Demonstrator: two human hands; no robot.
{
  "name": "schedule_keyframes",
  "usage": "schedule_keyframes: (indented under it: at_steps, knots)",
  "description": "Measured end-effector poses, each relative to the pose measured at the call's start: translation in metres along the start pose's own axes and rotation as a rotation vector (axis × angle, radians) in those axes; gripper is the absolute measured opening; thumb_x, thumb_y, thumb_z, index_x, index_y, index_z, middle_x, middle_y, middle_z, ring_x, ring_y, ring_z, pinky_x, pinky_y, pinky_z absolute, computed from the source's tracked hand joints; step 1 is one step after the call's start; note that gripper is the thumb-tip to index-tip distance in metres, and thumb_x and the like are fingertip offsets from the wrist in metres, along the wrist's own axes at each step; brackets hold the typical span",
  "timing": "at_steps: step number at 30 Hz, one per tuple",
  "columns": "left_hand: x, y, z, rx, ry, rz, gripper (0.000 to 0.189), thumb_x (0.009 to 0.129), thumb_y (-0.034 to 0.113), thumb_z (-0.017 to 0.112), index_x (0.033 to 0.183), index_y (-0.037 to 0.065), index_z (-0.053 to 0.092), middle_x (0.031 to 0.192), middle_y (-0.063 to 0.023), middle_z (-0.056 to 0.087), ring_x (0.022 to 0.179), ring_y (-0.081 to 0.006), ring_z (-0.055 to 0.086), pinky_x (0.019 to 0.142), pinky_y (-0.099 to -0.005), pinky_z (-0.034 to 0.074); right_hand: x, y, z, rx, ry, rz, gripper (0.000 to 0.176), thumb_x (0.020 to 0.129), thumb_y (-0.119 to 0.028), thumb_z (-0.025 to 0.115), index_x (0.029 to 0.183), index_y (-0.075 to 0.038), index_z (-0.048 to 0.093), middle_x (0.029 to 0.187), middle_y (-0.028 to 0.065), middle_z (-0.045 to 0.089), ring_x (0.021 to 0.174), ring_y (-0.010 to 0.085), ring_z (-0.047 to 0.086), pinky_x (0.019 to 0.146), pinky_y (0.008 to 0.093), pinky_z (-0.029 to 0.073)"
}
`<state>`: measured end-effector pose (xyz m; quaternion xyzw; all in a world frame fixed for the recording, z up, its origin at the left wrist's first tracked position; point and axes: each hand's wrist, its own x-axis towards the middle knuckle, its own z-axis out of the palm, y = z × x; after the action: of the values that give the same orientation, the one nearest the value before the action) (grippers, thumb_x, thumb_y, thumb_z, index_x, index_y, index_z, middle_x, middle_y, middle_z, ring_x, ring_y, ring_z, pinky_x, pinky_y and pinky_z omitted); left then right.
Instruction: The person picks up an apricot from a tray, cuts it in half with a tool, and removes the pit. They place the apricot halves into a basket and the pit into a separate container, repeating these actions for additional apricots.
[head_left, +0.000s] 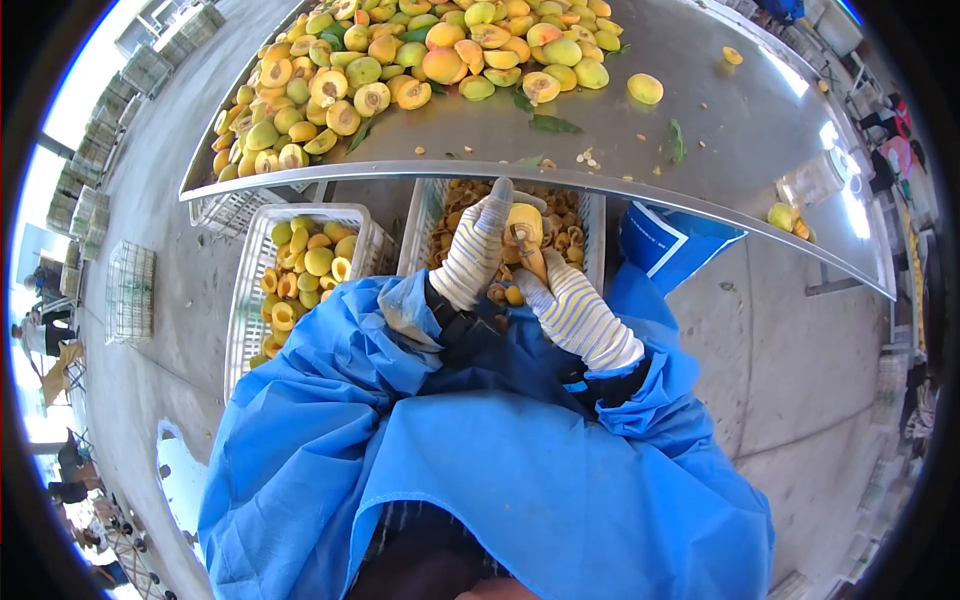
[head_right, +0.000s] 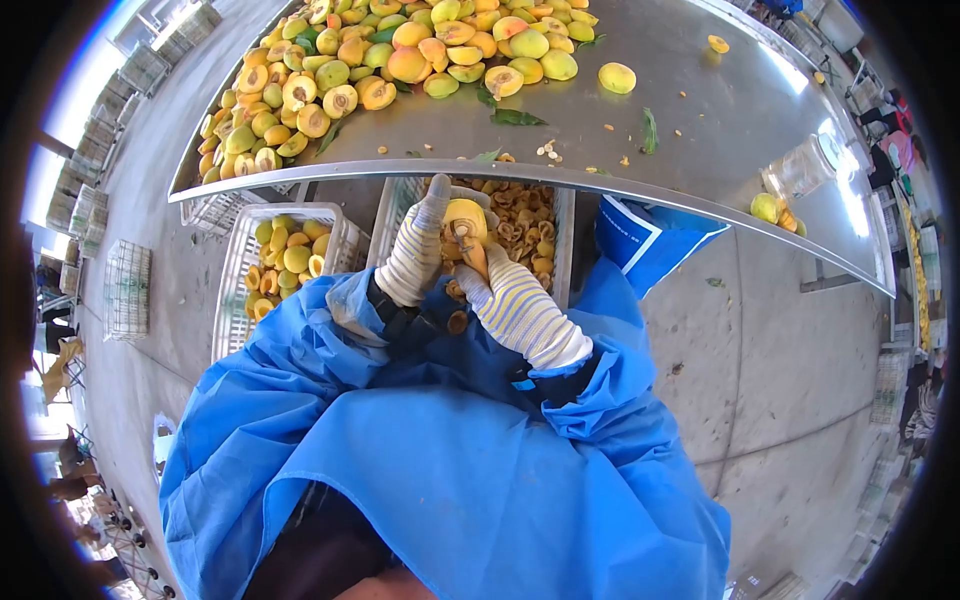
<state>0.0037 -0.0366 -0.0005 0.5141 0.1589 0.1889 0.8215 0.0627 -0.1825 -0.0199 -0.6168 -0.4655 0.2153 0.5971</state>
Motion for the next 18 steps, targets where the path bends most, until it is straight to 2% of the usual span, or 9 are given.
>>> schedule_keyframes:
  at_steps: [1,3,5,8,9,13,16,17,18]
  knots:
    - [-0.002,0.007,0.002,-0.075,-0.017,-0.112,0.062,0.092,0.06,0.054,0.103,0.001,0.066,0.085,-0.0094,0.068,0.075,-0.0167,0.067,0.07,-0.0287,0.056,0.001,0.005,-0.001,-0.042,-0.007,-0.049,0.029,0.098,-0.033,0.056,0.109,-0.006,0.055,0.063,0.0006,0.047,0.043,0.0112,0.045,0.039,0.0277,0.038]
    - [0.004,0.005,-0.01,0.008,-0.082,-0.179,0.061,0.092,0.059,0.054,0.101,0.0,0.066,0.082,-0.0096,0.068,0.073,-0.0163,0.067,0.068,-0.0286,0.056,0.001,-0.001,-0.007,0.089,-0.089,0.198,0.029,0.098,-0.036,0.055,0.105,-0.008,0.055,0.059,-0.0009,0.045,0.04,0.01,0.043,0.036,0.0275,0.036]
    - [0.004,0.006,-0.013,0.079,-0.078,-0.19,0.06,0.093,0.057,0.055,0.097,-0.001,0.067,0.079,-0.0101,0.068,0.07,-0.0165,0.067,0.065,-0.0283,0.056,0.004,-0.053,-0.018,0.443,-0.239,0.801,0.03,0.098,-0.039,0.055,0.101,-0.009,0.055,0.058,-0.0011,0.044,0.041,0.0101,0.043,0.037,0.0278,0.035]
    - [0.003,-0.004,-0.001,0.12,0.046,0.069,0.06,0.092,0.058,0.057,0.097,-0.001,0.067,0.08,-0.0096,0.068,0.071,-0.0171,0.067,0.067,-0.0285,0.056,0.001,-0.051,-0.011,0.875,-0.194,0.918,0.033,0.098,-0.043,0.054,0.097,-0.01,0.054,0.059,-0.002,0.045,0.04,0.0088,0.041,0.035,0.0245,0.032]
    - [0.002,0.001,0.0,0.099,0.034,0.028,0.062,0.09,0.06,0.057,0.099,-0.001,0.067,0.083,-0.0114,0.068,0.076,-0.0187,0.068,0.068,-0.0297,0.057,0.001,-0.05,-0.012,0.928,-0.211,0.924,0.034,0.098,-0.045,0.053,0.096,-0.011,0.054,0.059,-0.003,0.044,0.039,0.008,0.04,0.034,0.0222,0.029]
    - [-0.001,0.034,0.001,0.023,-0.231,-0.201,0.067,0.09,0.063,0.054,0.104,-0.001,0.064,0.089,-0.0161,0.068,0.083,-0.0213,0.067,0.074,-0.0322,0.056,0.003,-0.057,-0.026,1.066,-0.303,0.912,0.034,0.098,-0.043,0.053,0.097,-0.009,0.056,0.058,-0.0024,0.044,0.038,0.0086,0.041,0.033,0.0221,0.031]
    - [-0.001,0.034,-0.001,0.036,-0.259,-0.175,0.069,0.09,0.065,0.053,0.104,-0.002,0.064,0.088,-0.0153,0.068,0.081,-0.0212,0.067,0.075,-0.0318,0.056,0.004,-0.053,-0.028,1.17,-0.379,0.902,0.033,0.098,-0.043,0.053,0.097,-0.01,0.056,0.059,-0.0016,0.044,0.038,0.0086,0.041,0.033,0.0223,0.032]
    - [0.0,0.029,-0.001,0.025,-0.204,-0.154,0.068,0.09,0.063,0.054,0.104,-0.002,0.065,0.088,-0.0143,0.068,0.081,-0.0202,0.067,0.075,-0.0312,0.056,0.004,-0.05,-0.027,1.171,-0.379,0.884,0.034,0.098,-0.044,0.054,0.098,-0.009,0.055,0.059,-0.0013,0.045,0.038,0.0087,0.042,0.033,0.0229,0.032]
    - [0.001,0.021,-0.001,0.012,-0.151,-0.132,0.066,0.089,0.062,0.056,0.103,-0.002,0.065,0.088,-0.0133,0.068,0.08,-0.0192,0.067,0.074,-0.0307,0.056,0.004,-0.053,-0.022,0.973,-0.31,0.878,0.035,0.098,-0.044,0.054,0.099,-0.009,0.055,0.059,-0.0013,0.045,0.038,0.0087,0.042,0.033,0.023,0.032]
